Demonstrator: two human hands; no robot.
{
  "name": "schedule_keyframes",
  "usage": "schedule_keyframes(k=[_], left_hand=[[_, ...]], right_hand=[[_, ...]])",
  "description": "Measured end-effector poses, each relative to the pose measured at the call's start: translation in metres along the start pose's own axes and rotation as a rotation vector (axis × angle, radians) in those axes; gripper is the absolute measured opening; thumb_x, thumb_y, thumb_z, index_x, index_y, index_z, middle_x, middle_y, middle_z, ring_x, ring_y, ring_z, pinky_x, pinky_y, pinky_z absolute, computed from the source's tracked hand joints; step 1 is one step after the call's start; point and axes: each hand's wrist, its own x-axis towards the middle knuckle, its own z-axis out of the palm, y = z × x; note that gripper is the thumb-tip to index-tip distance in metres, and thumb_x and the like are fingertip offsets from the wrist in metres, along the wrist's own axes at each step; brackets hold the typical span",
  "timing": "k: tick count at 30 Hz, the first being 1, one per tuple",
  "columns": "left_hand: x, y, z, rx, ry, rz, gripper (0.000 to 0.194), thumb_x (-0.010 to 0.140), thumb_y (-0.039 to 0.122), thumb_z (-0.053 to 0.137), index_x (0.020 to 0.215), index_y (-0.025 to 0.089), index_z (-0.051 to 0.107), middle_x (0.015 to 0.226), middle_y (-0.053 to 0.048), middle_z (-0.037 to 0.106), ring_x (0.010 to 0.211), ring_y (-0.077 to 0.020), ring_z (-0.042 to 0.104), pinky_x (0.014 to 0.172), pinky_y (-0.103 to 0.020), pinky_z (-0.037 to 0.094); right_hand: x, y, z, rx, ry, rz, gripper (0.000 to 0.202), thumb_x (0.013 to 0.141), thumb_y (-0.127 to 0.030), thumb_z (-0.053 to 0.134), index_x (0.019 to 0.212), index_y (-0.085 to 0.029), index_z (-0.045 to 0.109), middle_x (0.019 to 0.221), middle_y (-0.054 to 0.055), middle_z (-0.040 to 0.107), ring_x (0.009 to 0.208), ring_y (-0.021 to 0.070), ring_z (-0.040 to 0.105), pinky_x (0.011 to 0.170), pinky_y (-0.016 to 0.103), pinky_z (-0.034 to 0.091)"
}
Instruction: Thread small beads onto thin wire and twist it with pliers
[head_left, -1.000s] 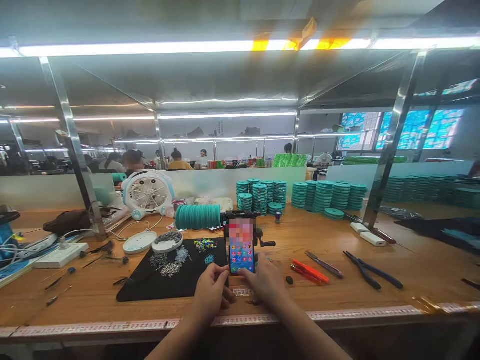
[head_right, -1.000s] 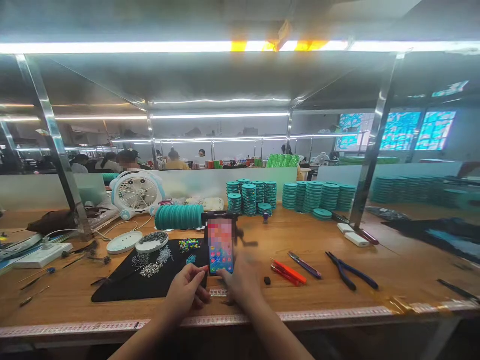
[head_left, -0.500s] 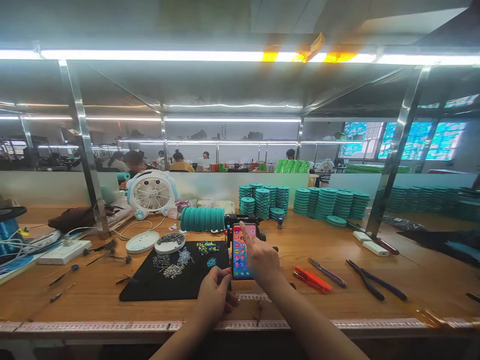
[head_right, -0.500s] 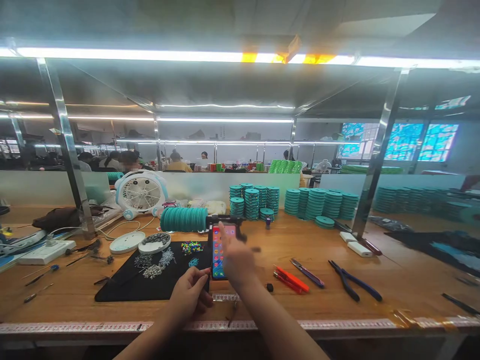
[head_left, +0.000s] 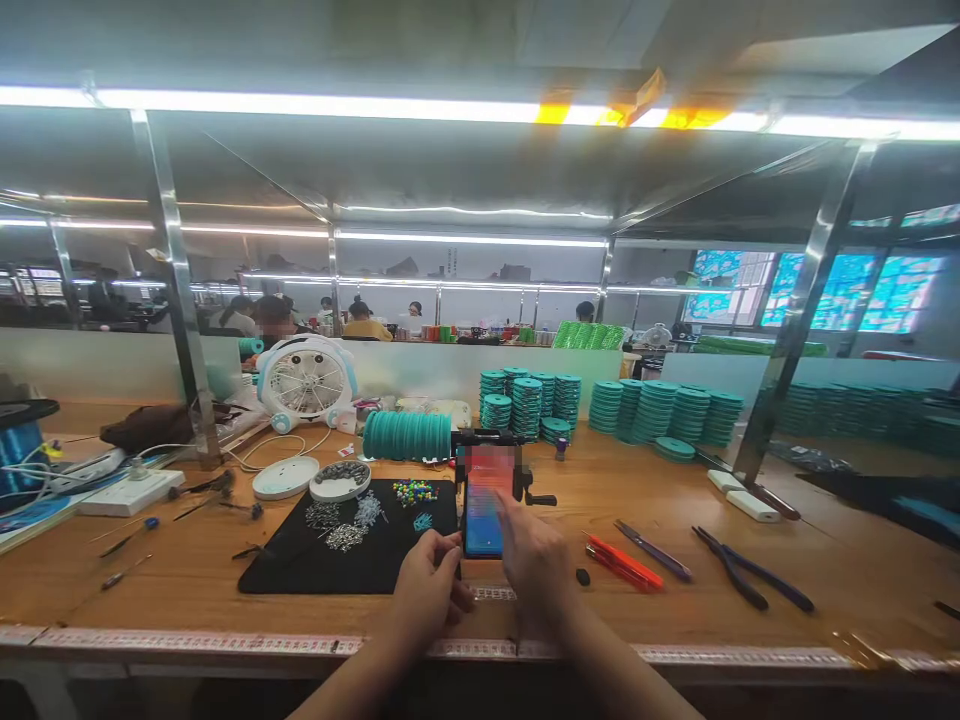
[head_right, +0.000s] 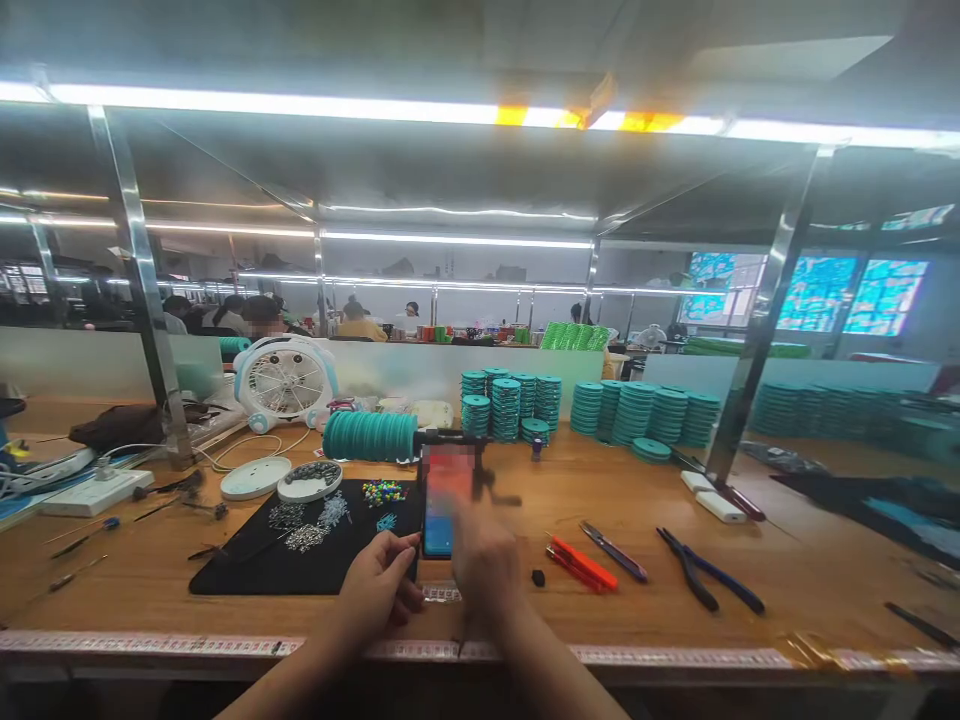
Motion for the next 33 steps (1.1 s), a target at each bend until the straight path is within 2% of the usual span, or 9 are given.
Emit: schedule_keyframes(k=[2,5,10,17,25,33], left_hand=[[-0.001,0.0,0.0,0.001,0.0,0.003,0.03,0.076,0.047,0.055,0.074,0.019,0.044,0.078,-0.009,0.071,0.036,-0.0104,0.058,0.028,-0.017,0.036],[-0.001,0.001,0.0,0.003,0.002,0.004,0.031,0.076,0.048,0.056,0.072,0.019,0.043,0.087,-0.012,0.071,0.035,-0.0091,0.057,0.028,-0.017,0.035],[-0.001,0.001,0.0,0.006,-0.005,0.001,0.033,0.075,0.05,0.056,0.072,0.02,0.043,0.094,-0.013,0.071,0.035,-0.0083,0.057,0.027,-0.017,0.035],[0.002,-0.004,-0.001,0.003,-0.024,0.037,0.032,0.076,0.049,0.055,0.071,0.019,0.042,0.115,-0.016,0.065,0.038,-0.0083,0.06,0.028,-0.018,0.037],[0.002,-0.006,-0.001,-0.004,-0.029,0.049,0.031,0.077,0.048,0.055,0.072,0.02,0.042,0.115,-0.016,0.066,0.039,-0.0099,0.061,0.028,-0.019,0.037],[0.0,-0.004,-0.001,-0.01,-0.031,0.035,0.033,0.076,0.049,0.055,0.07,0.021,0.039,0.102,-0.014,0.07,0.038,-0.0106,0.06,0.027,-0.017,0.033]], right_hand=[[-0.002,0.003,-0.002,0.026,0.024,0.1,0.038,0.096,-0.02,0.027,0.115,-0.013,0.059,0.086,0.009,0.069,0.071,0.0173,0.064,0.064,0.025,0.042],[-0.003,0.006,-0.004,0.056,0.013,0.228,0.037,0.097,-0.025,0.029,0.098,-0.015,0.064,0.081,0.008,0.07,0.071,0.0184,0.065,0.062,0.025,0.041],[-0.002,0.007,-0.011,0.079,-0.076,0.336,0.033,0.095,-0.024,0.035,0.087,-0.018,0.066,0.076,0.006,0.07,0.072,0.0184,0.066,0.06,0.023,0.039],[-0.001,0.007,-0.015,0.075,-0.183,0.369,0.03,0.094,-0.022,0.036,0.092,-0.022,0.066,0.082,0.005,0.071,0.075,0.019,0.066,0.061,0.024,0.038],[0.0,0.004,-0.016,0.048,-0.24,0.365,0.029,0.095,-0.023,0.037,0.088,-0.021,0.065,0.079,0.005,0.071,0.072,0.0198,0.065,0.06,0.025,0.035],[-0.001,0.001,-0.018,0.055,-0.243,0.361,0.027,0.095,-0.023,0.037,0.09,-0.021,0.064,0.079,0.004,0.071,0.073,0.0198,0.065,0.061,0.025,0.034]])
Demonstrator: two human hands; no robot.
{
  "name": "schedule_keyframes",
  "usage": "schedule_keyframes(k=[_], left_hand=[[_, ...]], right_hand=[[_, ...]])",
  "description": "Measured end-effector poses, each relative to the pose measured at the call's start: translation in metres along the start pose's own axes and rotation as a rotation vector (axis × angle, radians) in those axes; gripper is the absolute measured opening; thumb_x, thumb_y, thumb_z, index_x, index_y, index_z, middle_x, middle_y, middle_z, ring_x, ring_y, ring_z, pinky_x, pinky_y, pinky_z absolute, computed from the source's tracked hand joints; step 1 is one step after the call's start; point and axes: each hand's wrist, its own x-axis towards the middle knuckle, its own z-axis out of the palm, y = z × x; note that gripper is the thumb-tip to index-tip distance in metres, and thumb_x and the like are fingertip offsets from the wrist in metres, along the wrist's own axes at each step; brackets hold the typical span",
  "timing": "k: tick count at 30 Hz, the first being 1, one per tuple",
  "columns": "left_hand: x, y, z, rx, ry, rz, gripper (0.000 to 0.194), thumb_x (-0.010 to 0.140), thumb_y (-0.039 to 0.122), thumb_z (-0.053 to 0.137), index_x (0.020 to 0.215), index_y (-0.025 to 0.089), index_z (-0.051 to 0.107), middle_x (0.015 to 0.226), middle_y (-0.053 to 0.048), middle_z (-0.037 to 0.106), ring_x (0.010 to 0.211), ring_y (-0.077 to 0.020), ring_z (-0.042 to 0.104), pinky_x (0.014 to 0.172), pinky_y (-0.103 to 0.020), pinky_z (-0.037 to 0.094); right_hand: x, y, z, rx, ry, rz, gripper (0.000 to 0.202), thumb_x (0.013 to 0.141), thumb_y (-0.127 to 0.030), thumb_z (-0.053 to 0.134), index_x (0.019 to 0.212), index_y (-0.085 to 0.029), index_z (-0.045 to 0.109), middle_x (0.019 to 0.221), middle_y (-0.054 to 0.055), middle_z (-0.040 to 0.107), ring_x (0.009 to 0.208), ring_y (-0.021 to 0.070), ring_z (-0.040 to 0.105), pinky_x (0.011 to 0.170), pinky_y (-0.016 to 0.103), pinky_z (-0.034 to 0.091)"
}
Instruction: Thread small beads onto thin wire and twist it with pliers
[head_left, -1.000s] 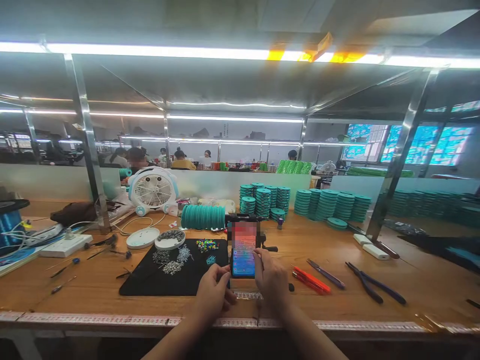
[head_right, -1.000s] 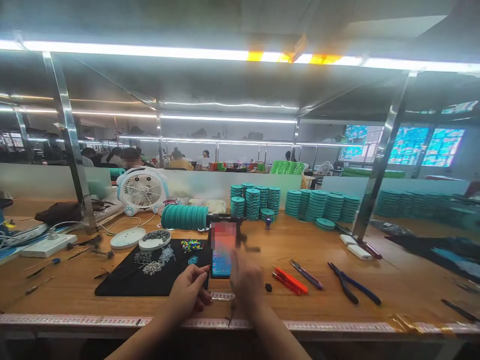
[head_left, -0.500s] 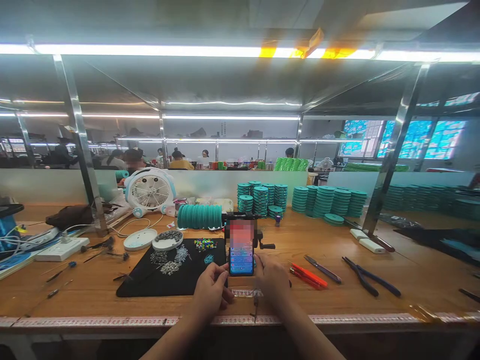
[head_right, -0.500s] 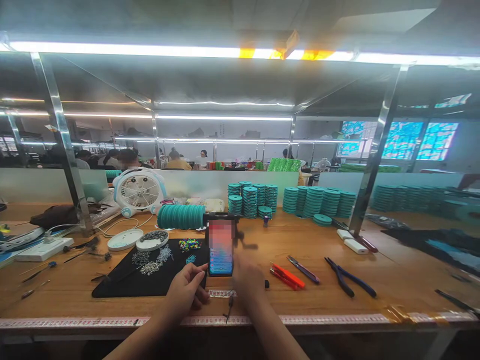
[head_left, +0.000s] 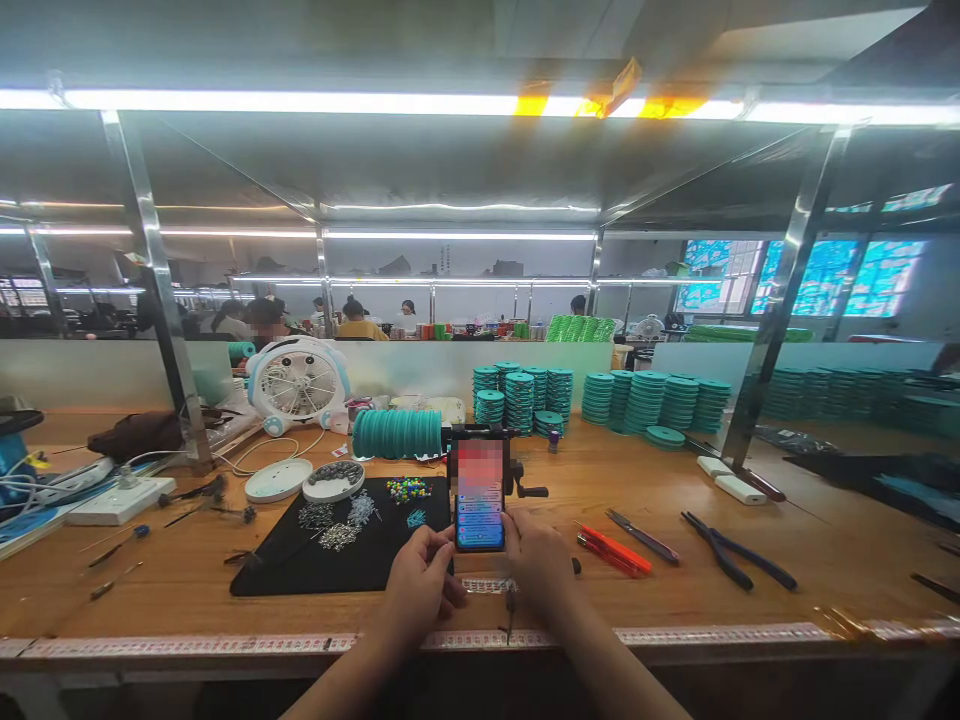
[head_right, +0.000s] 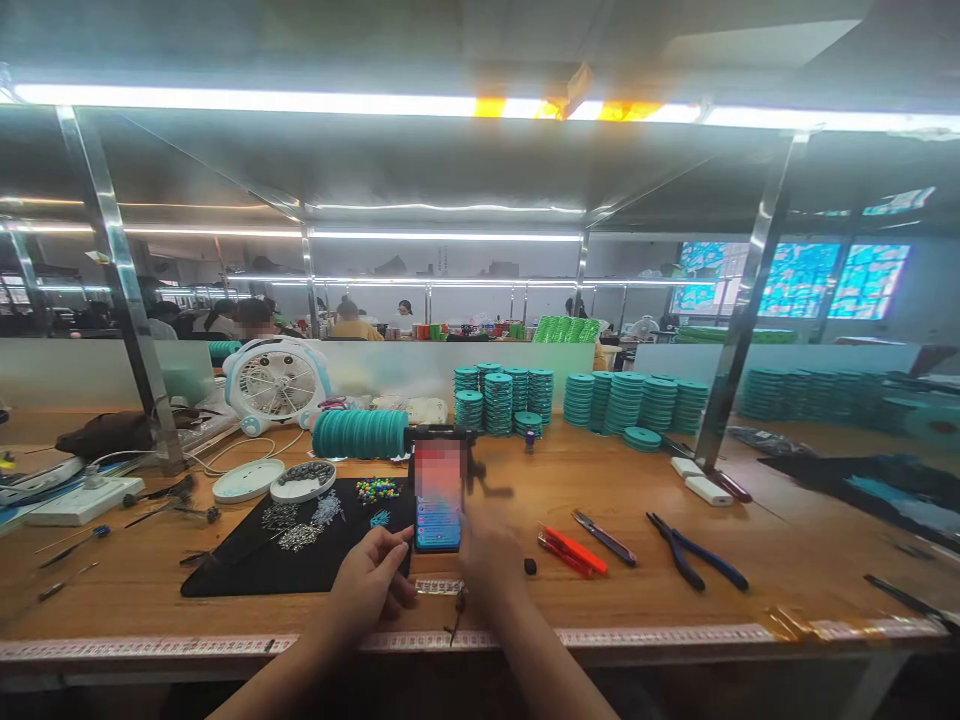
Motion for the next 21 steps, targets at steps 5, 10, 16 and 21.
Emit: schedule_keyframes(k=[5,10,16,21], left_hand=[[0.0006,-0.0001,0.0004,0.004,0.004,0.006,0.035,0.075,0.051,0.056,0.07,0.021,0.04,0.103,-0.014,0.07,0.037,-0.0103,0.06,0.028,-0.018,0.035],[0.0008,-0.0003,0.0004,0.008,0.003,0.003,0.034,0.076,0.05,0.056,0.07,0.021,0.04,0.1,-0.013,0.071,0.038,-0.0109,0.06,0.028,-0.018,0.035],[0.0011,-0.0012,0.0005,0.015,0.002,-0.002,0.034,0.074,0.051,0.057,0.071,0.021,0.041,0.091,-0.012,0.073,0.037,-0.0113,0.06,0.028,-0.018,0.035],[0.0013,-0.0009,0.0,0.018,-0.006,0.01,0.034,0.075,0.05,0.055,0.071,0.02,0.04,0.105,-0.015,0.069,0.038,-0.0102,0.06,0.028,-0.017,0.035]], right_hand=[[-0.0004,0.0007,0.0026,0.012,0.003,0.003,0.024,0.094,-0.024,0.039,0.095,-0.021,0.063,0.082,0.005,0.071,0.075,0.0207,0.065,0.062,0.026,0.035],[-0.001,0.0015,0.0045,0.015,0.006,-0.005,0.022,0.094,-0.028,0.041,0.096,-0.02,0.062,0.085,0.006,0.071,0.079,0.022,0.065,0.065,0.027,0.037],[-0.0009,0.0013,0.0058,0.008,-0.013,0.009,0.023,0.091,-0.032,0.047,0.101,-0.018,0.061,0.087,0.009,0.07,0.083,0.0244,0.064,0.069,0.029,0.039],[-0.0012,0.0003,0.0057,0.003,-0.031,0.003,0.023,0.091,-0.034,0.049,0.101,-0.018,0.06,0.088,0.008,0.07,0.083,0.0232,0.065,0.069,0.028,0.039]])
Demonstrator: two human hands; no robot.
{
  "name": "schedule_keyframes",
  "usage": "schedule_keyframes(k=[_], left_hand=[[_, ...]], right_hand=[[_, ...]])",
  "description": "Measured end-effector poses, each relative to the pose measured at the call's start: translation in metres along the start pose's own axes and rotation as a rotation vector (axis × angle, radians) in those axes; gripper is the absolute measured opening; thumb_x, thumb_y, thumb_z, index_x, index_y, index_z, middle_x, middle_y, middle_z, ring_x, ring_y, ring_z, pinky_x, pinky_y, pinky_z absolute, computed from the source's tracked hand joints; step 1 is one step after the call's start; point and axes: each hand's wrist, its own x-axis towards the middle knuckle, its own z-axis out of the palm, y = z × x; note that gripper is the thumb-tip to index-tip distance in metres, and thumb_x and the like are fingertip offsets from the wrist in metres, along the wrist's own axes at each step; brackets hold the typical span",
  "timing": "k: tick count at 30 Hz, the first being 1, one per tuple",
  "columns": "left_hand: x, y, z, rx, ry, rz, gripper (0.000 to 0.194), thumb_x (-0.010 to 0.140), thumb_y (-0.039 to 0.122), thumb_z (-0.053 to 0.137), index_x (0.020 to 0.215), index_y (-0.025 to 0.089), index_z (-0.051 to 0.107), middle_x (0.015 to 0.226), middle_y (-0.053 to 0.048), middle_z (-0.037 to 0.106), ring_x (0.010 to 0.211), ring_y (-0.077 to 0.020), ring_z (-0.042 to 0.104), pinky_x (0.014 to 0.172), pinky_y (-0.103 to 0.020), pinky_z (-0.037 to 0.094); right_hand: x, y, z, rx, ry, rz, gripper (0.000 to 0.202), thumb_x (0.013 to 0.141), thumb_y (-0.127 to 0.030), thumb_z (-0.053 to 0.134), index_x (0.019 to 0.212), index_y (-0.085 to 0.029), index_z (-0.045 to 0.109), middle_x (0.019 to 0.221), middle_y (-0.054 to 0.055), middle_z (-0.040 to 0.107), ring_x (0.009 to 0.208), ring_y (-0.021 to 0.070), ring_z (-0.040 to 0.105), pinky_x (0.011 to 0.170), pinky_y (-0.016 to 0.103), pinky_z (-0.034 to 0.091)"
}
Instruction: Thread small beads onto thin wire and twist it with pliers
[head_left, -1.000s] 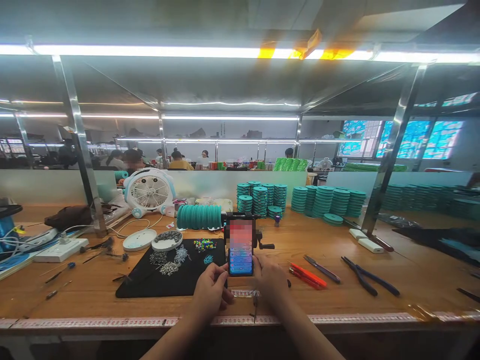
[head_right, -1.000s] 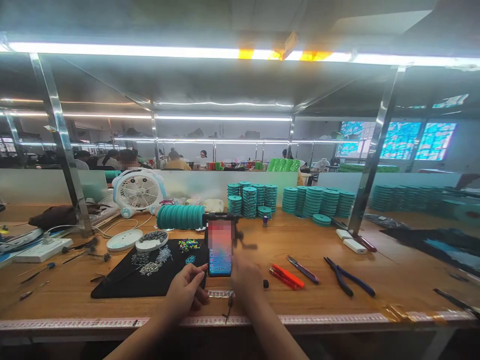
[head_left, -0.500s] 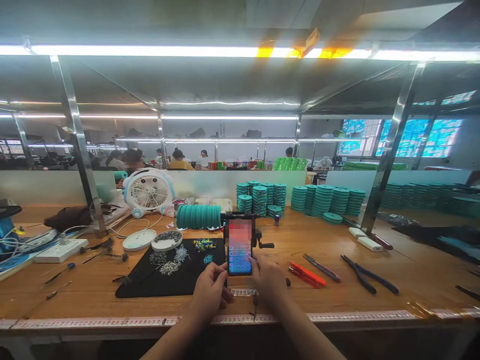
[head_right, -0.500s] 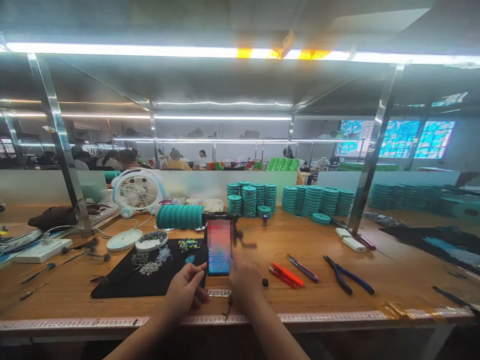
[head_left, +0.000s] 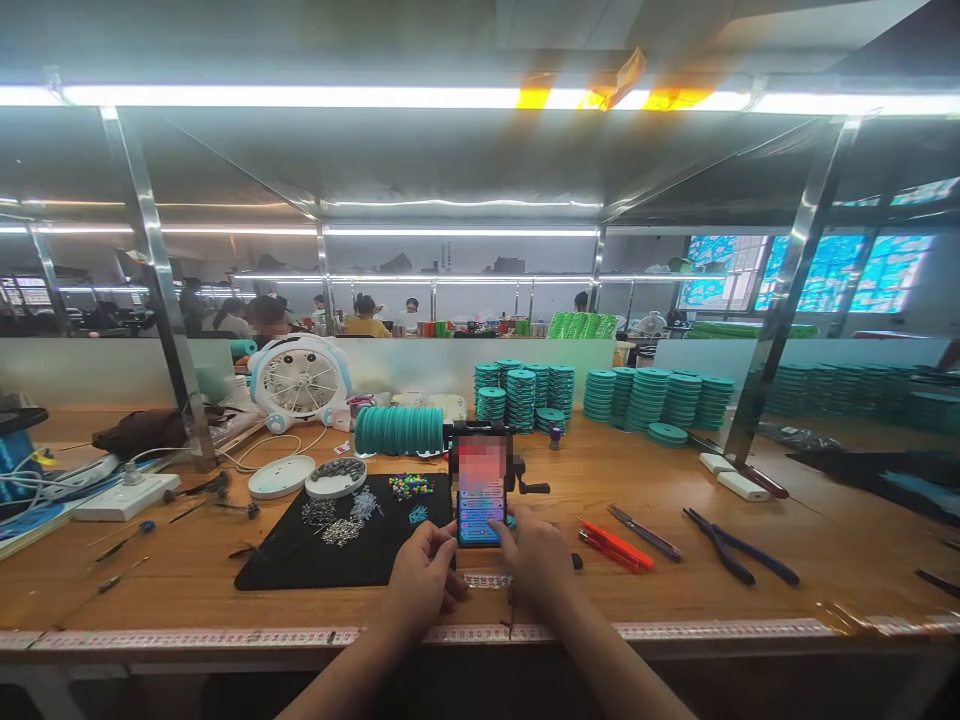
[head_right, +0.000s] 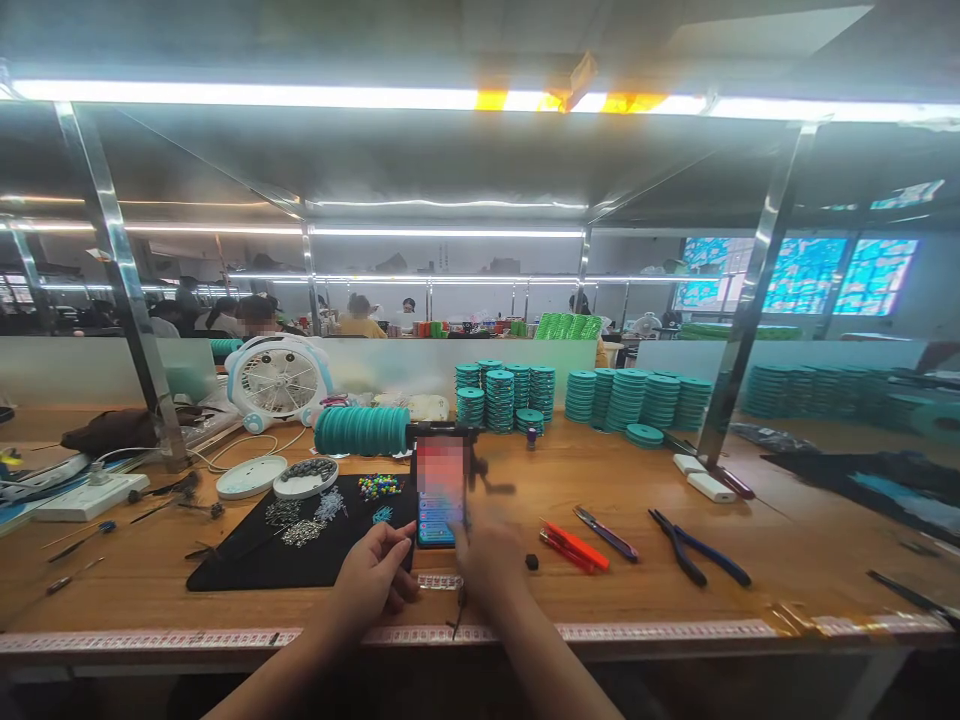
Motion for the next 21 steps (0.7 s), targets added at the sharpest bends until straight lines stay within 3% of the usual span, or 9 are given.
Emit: schedule_keyframes(k=[7,12,21], left_hand=[[0.0011,-0.0038,-0.002,0.012,0.001,0.011,0.034,0.075,0.051,0.055,0.07,0.021,0.041,0.095,-0.013,0.072,0.036,-0.0107,0.059,0.029,-0.018,0.035],[0.0017,-0.0047,-0.002,0.017,-0.012,0.018,0.032,0.076,0.049,0.055,0.07,0.02,0.042,0.11,-0.015,0.068,0.038,-0.0096,0.06,0.029,-0.018,0.037],[0.0004,-0.0033,-0.0018,0.019,-0.011,0.029,0.028,0.078,0.044,0.054,0.071,0.02,0.042,0.115,-0.017,0.065,0.039,-0.0097,0.06,0.029,-0.018,0.038]], right_hand=[[-0.0002,-0.0015,0.0002,-0.029,-0.019,-0.002,0.028,0.087,-0.039,0.054,0.103,-0.016,0.056,0.082,0.008,0.071,0.079,0.0255,0.066,0.064,0.029,0.039],[-0.0013,-0.005,0.0007,-0.071,-0.019,0.015,0.026,0.087,-0.04,0.055,0.095,-0.015,0.056,0.079,0.01,0.071,0.075,0.0269,0.067,0.062,0.03,0.039],[0.0,-0.0098,0.002,-0.112,-0.014,0.048,0.031,0.085,-0.044,0.058,0.095,-0.015,0.055,0.079,0.01,0.071,0.074,0.0289,0.068,0.06,0.031,0.04]])
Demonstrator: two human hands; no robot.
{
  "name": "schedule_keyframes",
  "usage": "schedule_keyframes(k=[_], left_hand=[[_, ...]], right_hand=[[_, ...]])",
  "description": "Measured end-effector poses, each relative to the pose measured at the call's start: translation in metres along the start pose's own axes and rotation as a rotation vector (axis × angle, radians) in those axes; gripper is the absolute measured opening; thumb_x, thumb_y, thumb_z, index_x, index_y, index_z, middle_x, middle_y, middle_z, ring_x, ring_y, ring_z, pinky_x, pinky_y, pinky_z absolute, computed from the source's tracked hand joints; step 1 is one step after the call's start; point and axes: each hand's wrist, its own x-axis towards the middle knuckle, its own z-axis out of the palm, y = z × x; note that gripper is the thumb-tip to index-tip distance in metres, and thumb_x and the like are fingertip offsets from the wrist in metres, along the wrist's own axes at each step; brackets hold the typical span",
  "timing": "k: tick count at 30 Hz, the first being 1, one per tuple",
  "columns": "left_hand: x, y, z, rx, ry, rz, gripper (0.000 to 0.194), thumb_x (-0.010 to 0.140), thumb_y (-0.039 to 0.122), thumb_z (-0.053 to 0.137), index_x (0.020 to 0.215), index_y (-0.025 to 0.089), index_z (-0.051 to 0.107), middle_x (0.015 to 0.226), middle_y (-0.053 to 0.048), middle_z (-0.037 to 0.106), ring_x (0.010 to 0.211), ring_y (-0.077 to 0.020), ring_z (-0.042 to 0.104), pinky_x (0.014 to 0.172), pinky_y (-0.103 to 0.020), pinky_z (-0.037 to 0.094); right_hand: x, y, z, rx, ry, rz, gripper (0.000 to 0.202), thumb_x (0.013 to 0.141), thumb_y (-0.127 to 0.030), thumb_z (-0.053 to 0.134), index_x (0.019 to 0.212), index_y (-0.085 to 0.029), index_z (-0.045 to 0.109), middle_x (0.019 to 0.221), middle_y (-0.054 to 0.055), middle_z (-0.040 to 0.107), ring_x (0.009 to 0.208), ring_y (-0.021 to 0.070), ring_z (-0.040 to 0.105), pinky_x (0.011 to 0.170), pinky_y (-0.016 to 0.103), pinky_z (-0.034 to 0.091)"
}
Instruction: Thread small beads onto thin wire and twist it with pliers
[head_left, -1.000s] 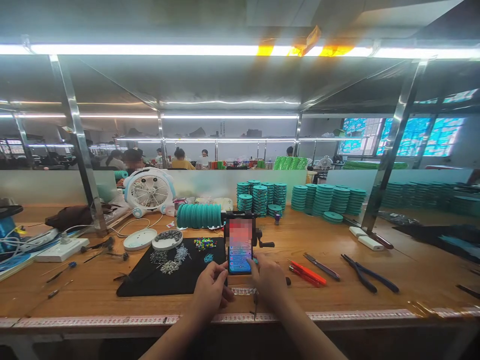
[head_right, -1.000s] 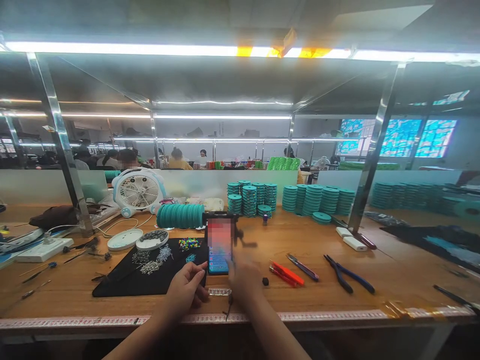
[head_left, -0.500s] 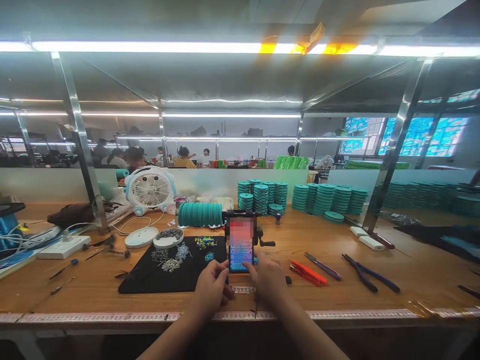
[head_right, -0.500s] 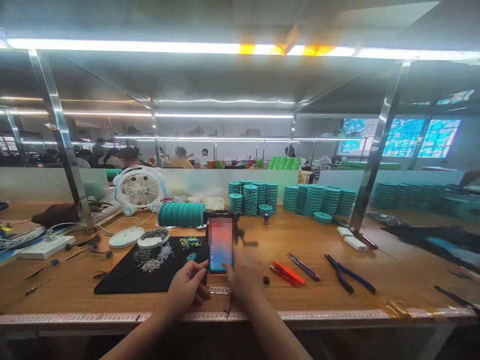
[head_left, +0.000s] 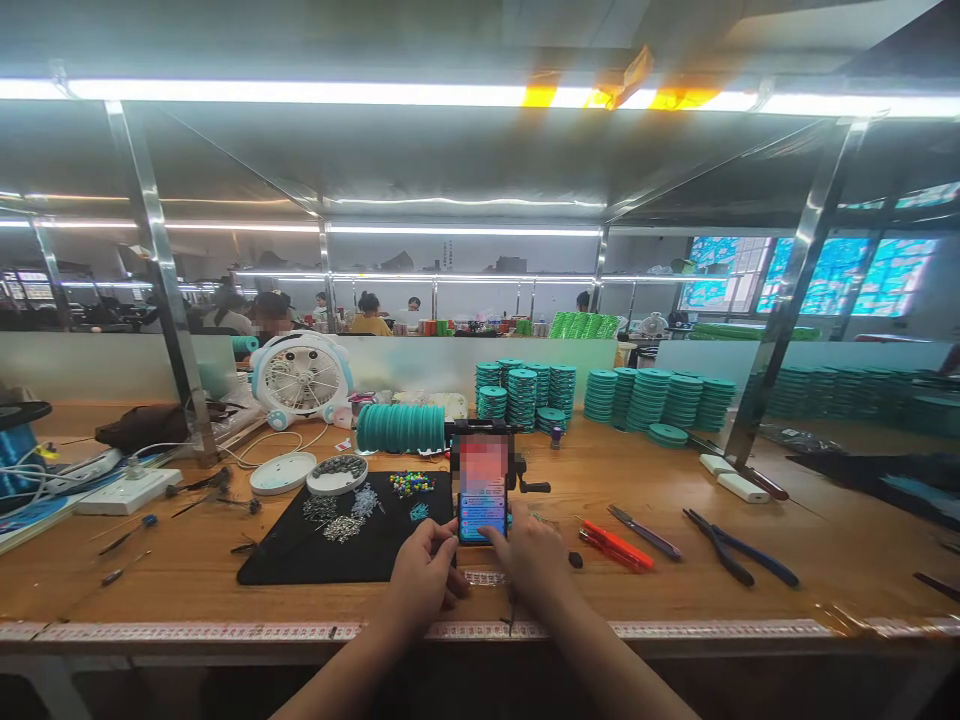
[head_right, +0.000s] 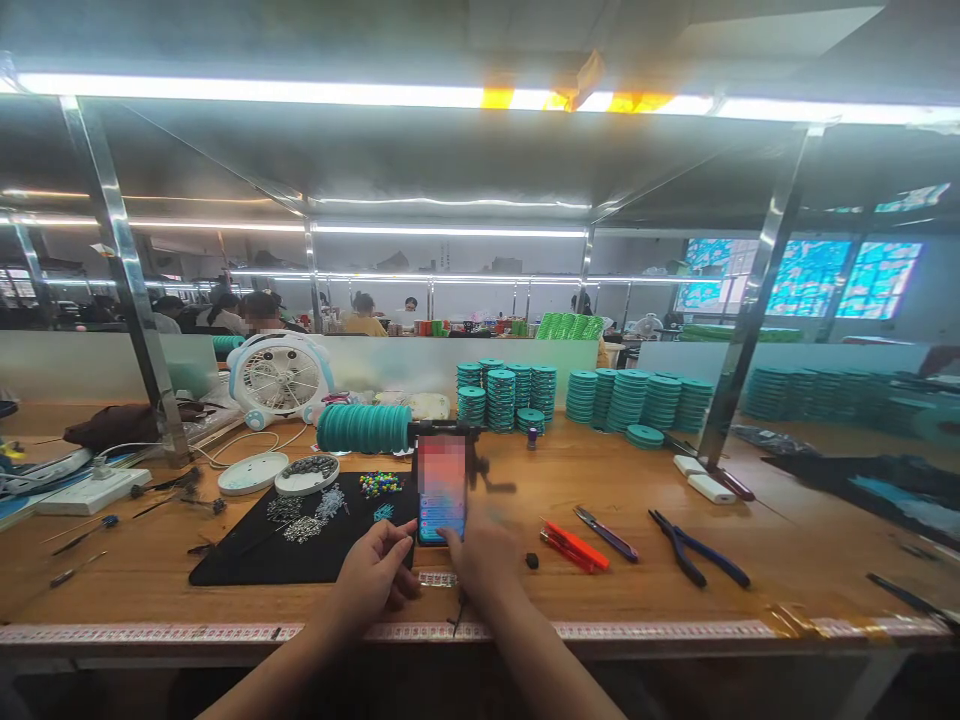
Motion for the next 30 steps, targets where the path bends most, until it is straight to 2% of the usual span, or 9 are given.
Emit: schedule_keyframes(k=[10,17,19,21,23,25,30], left_hand=[[-0.0018,0.0045,0.001,-0.009,0.004,-0.011,0.03,0.077,0.046,0.056,0.071,0.02,0.042,0.106,-0.015,0.069,0.038,-0.0093,0.059,0.029,-0.018,0.037],[-0.0005,0.0026,0.0006,-0.008,-0.006,-0.011,0.03,0.078,0.046,0.054,0.071,0.02,0.041,0.117,-0.016,0.064,0.039,-0.0095,0.06,0.029,-0.019,0.037],[-0.0001,0.0017,0.0006,-0.005,-0.005,-0.008,0.029,0.078,0.046,0.054,0.072,0.02,0.041,0.109,-0.014,0.068,0.04,-0.0102,0.061,0.029,-0.019,0.037],[0.0001,0.0015,0.0008,-0.001,-0.003,-0.008,0.028,0.079,0.045,0.054,0.073,0.021,0.041,0.089,-0.01,0.072,0.04,-0.0117,0.061,0.03,-0.018,0.037],[-0.0002,0.0021,0.001,0.004,0.0,-0.008,0.028,0.079,0.045,0.054,0.073,0.021,0.041,0.068,-0.005,0.07,0.039,-0.0132,0.06,0.03,-0.018,0.037],[-0.0006,0.003,0.0012,0.009,0.002,-0.006,0.028,0.079,0.045,0.054,0.072,0.022,0.041,0.055,-0.001,0.066,0.039,-0.0141,0.06,0.03,-0.017,0.037],[-0.0008,0.0036,0.0017,0.013,-0.001,-0.004,0.026,0.081,0.043,0.051,0.073,0.022,0.04,0.054,-0.001,0.066,0.039,-0.0141,0.06,0.03,-0.017,0.036]], right_hand=[[-0.0018,-0.0008,-0.0027,0.0,-0.019,-0.003,0.029,0.086,-0.042,0.056,0.096,-0.014,0.055,0.081,0.01,0.071,0.077,0.0271,0.067,0.062,0.029,0.041],[-0.0017,0.0,-0.0006,0.003,-0.042,0.011,0.034,0.083,-0.045,0.059,0.099,-0.015,0.055,0.082,0.01,0.071,0.078,0.0271,0.067,0.065,0.03,0.042],[-0.0016,0.0,-0.0001,0.003,-0.046,0.017,0.037,0.081,-0.046,0.061,0.099,-0.015,0.054,0.082,0.011,0.071,0.077,0.028,0.067,0.064,0.03,0.042],[-0.0014,-0.0001,-0.0001,0.003,-0.049,0.024,0.038,0.08,-0.047,0.062,0.098,-0.015,0.054,0.082,0.011,0.071,0.077,0.0287,0.067,0.063,0.031,0.042],[-0.001,-0.0004,-0.0006,0.006,-0.053,0.027,0.037,0.08,-0.046,0.062,0.099,-0.016,0.054,0.082,0.01,0.071,0.077,0.0288,0.067,0.062,0.031,0.042],[-0.0007,-0.0008,-0.0013,0.009,-0.058,0.028,0.035,0.08,-0.045,0.063,0.098,-0.016,0.054,0.082,0.01,0.071,0.076,0.0286,0.067,0.062,0.031,0.041],[-0.0011,-0.0013,-0.0022,0.015,-0.067,0.037,0.036,0.079,-0.044,0.063,0.1,-0.015,0.054,0.084,0.011,0.071,0.078,0.028,0.067,0.063,0.03,0.041]])
